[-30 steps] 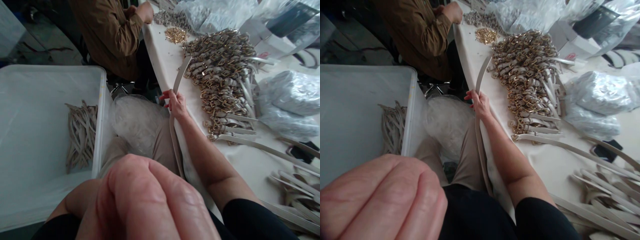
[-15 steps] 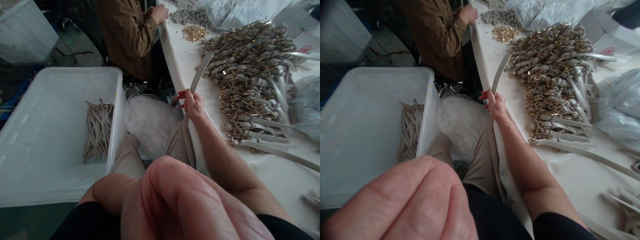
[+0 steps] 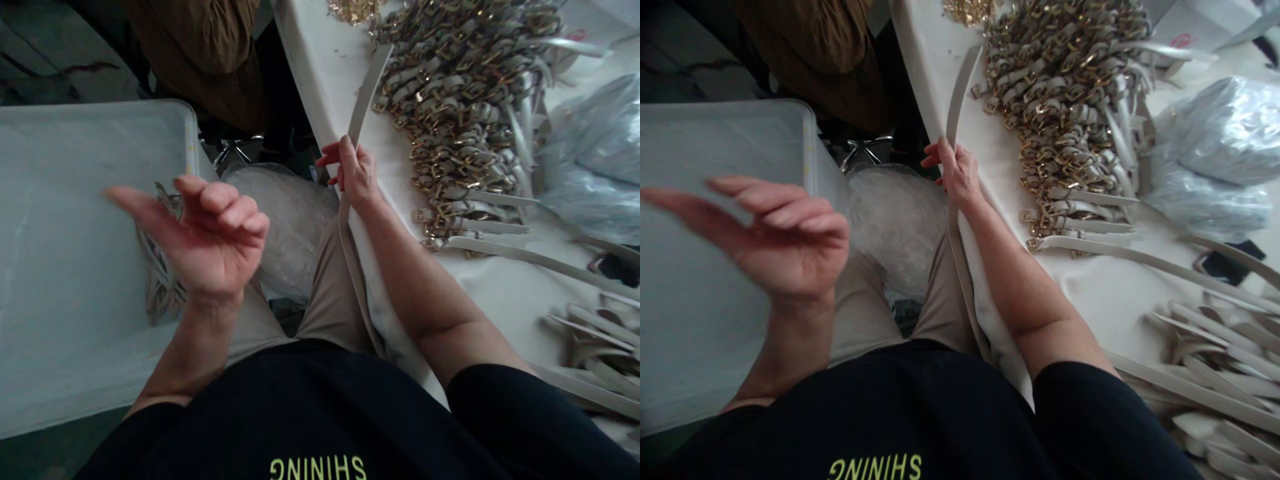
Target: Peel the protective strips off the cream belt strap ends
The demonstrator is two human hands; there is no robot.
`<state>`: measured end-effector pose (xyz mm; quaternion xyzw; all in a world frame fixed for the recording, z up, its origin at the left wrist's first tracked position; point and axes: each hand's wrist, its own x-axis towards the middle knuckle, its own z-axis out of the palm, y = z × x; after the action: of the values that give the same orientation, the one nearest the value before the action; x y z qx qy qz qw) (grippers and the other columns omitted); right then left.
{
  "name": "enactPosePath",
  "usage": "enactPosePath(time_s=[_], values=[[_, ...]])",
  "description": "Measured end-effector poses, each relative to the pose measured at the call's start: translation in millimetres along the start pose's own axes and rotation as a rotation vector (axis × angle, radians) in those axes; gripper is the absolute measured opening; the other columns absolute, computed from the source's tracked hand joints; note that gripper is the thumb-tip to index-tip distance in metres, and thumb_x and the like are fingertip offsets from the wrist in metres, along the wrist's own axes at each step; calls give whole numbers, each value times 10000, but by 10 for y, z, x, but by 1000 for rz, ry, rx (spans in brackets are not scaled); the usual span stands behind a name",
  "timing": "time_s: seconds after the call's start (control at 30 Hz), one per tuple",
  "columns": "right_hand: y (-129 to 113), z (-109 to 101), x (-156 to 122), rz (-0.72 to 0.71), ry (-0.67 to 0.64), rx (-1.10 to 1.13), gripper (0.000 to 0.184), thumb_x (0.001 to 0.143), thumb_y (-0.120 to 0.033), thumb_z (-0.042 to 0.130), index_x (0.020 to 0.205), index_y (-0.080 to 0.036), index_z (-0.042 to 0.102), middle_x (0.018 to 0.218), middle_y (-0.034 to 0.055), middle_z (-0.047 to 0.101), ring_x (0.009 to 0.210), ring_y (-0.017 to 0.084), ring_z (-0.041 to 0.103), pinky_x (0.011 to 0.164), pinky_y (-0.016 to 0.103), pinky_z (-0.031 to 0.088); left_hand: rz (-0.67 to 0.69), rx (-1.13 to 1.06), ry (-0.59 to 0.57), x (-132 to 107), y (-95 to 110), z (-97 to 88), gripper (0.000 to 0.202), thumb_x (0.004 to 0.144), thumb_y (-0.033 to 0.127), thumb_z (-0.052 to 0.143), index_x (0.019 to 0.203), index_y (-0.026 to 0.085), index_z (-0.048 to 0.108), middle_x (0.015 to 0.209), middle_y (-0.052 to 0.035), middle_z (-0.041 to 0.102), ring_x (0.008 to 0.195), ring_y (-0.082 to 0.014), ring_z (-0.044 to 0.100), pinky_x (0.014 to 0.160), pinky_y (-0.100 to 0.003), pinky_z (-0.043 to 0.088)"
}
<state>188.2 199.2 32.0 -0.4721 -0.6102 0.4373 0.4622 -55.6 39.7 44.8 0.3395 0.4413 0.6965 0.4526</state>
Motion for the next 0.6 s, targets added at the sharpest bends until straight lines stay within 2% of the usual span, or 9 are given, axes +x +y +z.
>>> enactPosePath(time_s=[0.07,0.13,0.2,0.3,0.37,0.47,0.53,0.6], values=[[3,10,7,3,-16,-4,687,967,-761,319,1066,-165,647,911,41,702,662,99,649,559,186,528,-147,-57,81,377,-518,21,558,910,726,465,1005,223,686,1016,-20,699,1018,-173,697,859,-296,566],[-8,17,11,8,-24,-5,692,960,-769,315,1062,-166,640,908,38,698,711,107,663,576,180,531,-347,130,111,542,-1101,-42,450,871,632,594,909,189,664,985,-57,715,947,-155,701,830,-261,559],[-29,23,9,16,-28,-1,705,953,-781,304,1047,-166,638,895,37,696,724,110,665,576,177,528,-562,559,51,486,-1632,-181,386,892,558,581,917,182,664,999,-93,729,948,-167,705,840,-280,557],[-63,29,-1,27,-24,14,716,957,-782,282,1027,-164,639,883,38,699,719,110,659,560,175,514,-669,820,13,172,-2166,-416,327,800,376,736,1006,127,685,1084,-193,719,1102,-299,676,924,-404,537],[-81,31,-8,32,-24,23,705,965,-772,285,1018,-165,639,874,36,699,711,105,649,550,172,501,-669,925,-1,-26,-2343,-531,462,712,246,807,1127,98,671,1223,-240,675,1259,-362,589,1030,-448,473],[-96,32,-19,34,-27,44,679,975,-758,307,1009,-168,640,863,38,703,698,103,626,523,174,477,-673,1044,-73,-141,-2452,-624,598,706,177,806,1274,115,629,1312,-230,647,1319,-357,546,1111,-451,397],[-99,30,-23,40,-28,65,660,978,-754,327,1002,-174,640,858,39,705,696,107,611,502,182,460,-682,1091,-117,-113,-2478,-651,553,770,198,765,1302,155,623,1259,-195,681,1283,-336,579,1100,-446,402],[-99,28,-23,64,-32,78,622,975,-751,361,992,-193,635,860,31,705,701,108,600,504,193,452,-685,1117,-142,-59,-2487,-663,424,830,224,712,1246,170,652,1185,-169,707,1250,-318,603,1067,-435,425]])
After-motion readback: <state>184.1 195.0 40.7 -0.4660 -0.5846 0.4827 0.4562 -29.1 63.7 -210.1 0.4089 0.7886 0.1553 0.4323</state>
